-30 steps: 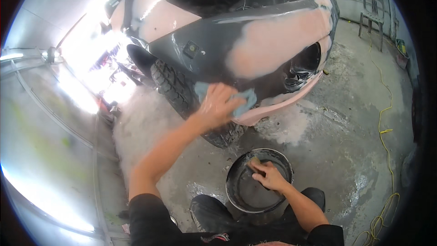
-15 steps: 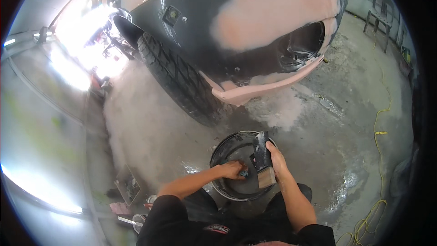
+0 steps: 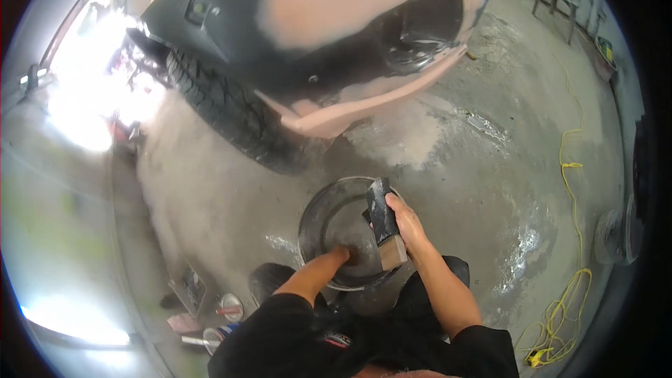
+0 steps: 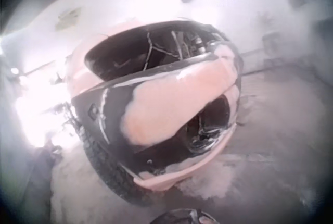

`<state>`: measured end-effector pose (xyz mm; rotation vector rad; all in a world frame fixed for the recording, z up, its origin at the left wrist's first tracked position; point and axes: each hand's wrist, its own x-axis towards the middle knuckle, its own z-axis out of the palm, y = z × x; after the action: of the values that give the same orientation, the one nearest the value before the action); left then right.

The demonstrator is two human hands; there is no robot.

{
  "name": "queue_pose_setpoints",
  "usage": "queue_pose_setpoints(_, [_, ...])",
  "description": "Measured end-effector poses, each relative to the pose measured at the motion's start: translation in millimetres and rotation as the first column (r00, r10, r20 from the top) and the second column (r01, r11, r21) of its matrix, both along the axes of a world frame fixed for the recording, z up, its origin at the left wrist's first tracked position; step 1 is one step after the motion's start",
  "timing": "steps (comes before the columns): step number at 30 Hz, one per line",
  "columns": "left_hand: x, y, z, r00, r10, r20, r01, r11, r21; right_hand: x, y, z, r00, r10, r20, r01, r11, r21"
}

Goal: The person wet sands a car fender and bumper using sandpaper and a sanding block, frequently wiping the body panel with a cloth and dipping into a bucket of water.

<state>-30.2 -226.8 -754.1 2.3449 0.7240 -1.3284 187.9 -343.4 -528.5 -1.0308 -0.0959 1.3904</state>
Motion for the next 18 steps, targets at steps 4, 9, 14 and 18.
queue_pose_setpoints(4, [-3.5,4.6,-5.2,0.988,0.021,0.154,-0.019,1.0,-0.015,0.8,8.5,-38.1,0.997,-0.006,0.071,0.006,1.0,0.006])
queue_pose_setpoints(9, [2.5,14.5,3.1,0.908,0.016,0.418,-0.014,1.0,-0.009,6.6,3.7,-36.1,0.997,-0.018,0.069,0.013,0.997,0.073])
queue_pose_setpoints(14, [-24.2,35.6,9.8,0.891,0.049,0.452,-0.04,0.999,-0.029,-3.4,16.8,-22.0,0.998,-0.028,0.054,0.023,0.995,0.1])
queue_pose_setpoints(18, [20.9,16.7,63.5,0.897,0.147,0.417,-0.123,0.989,-0.083,8.4,0.7,-32.8,0.998,-0.06,0.015,0.058,0.994,0.091])
